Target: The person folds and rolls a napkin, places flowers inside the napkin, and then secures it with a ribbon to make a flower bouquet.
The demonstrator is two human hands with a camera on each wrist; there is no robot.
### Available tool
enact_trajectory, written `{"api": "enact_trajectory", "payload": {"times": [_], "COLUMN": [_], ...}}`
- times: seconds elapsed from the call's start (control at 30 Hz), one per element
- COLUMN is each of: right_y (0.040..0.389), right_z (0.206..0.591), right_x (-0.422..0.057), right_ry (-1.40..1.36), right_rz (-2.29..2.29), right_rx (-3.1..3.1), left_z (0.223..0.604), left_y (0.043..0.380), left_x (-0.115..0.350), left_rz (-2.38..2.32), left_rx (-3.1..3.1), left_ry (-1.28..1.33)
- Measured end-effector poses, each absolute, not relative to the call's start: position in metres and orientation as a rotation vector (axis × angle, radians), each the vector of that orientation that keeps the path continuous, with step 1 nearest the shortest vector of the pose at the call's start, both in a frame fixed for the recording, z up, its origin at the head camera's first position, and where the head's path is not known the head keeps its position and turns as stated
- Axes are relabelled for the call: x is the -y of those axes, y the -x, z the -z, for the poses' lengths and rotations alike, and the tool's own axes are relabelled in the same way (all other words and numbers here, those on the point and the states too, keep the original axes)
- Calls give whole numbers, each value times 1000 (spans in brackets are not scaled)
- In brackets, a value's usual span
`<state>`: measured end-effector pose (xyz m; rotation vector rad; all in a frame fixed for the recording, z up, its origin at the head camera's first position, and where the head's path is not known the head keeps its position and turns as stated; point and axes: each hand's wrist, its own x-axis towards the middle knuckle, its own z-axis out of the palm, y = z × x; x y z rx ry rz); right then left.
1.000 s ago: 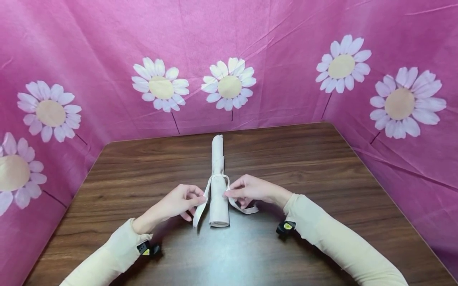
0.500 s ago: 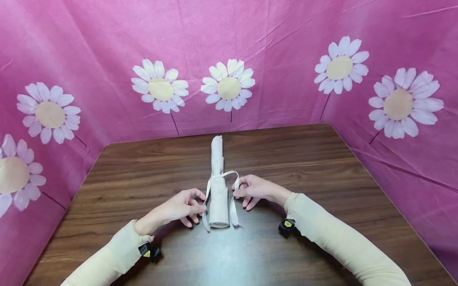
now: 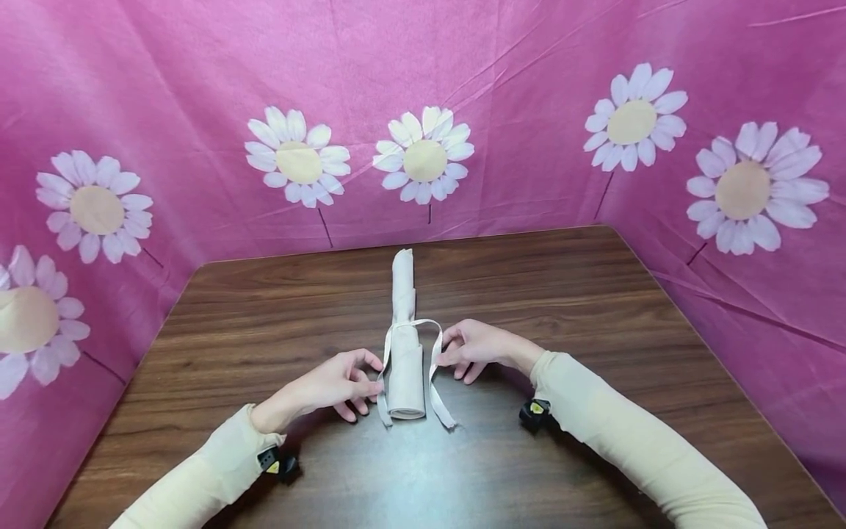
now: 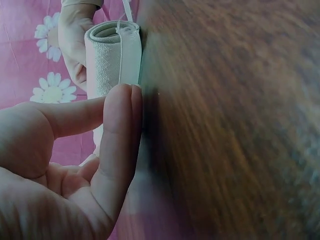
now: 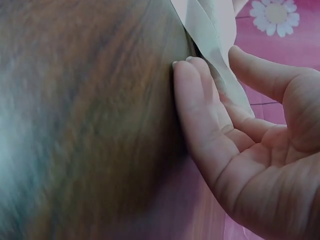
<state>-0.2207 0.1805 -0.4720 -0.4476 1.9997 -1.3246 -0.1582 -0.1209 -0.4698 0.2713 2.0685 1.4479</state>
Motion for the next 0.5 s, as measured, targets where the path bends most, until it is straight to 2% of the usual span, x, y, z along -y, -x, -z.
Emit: {"api": "enact_trajectory", "payload": {"times": [0.3,0.5], "right_y": [226,232], "right_z": [458,441], "right_x": [-194,-208], "right_ry": [447,590], "right_rz": [1283,1188], "right_rx": [-2063,-2208], "left_z": [459,447], "left_y": [166,172], "left_x": [127,138], "left_rz": [-1409,-1378], "left_rx": [-2086,-2159], "left_ry": [-305,-478]}}
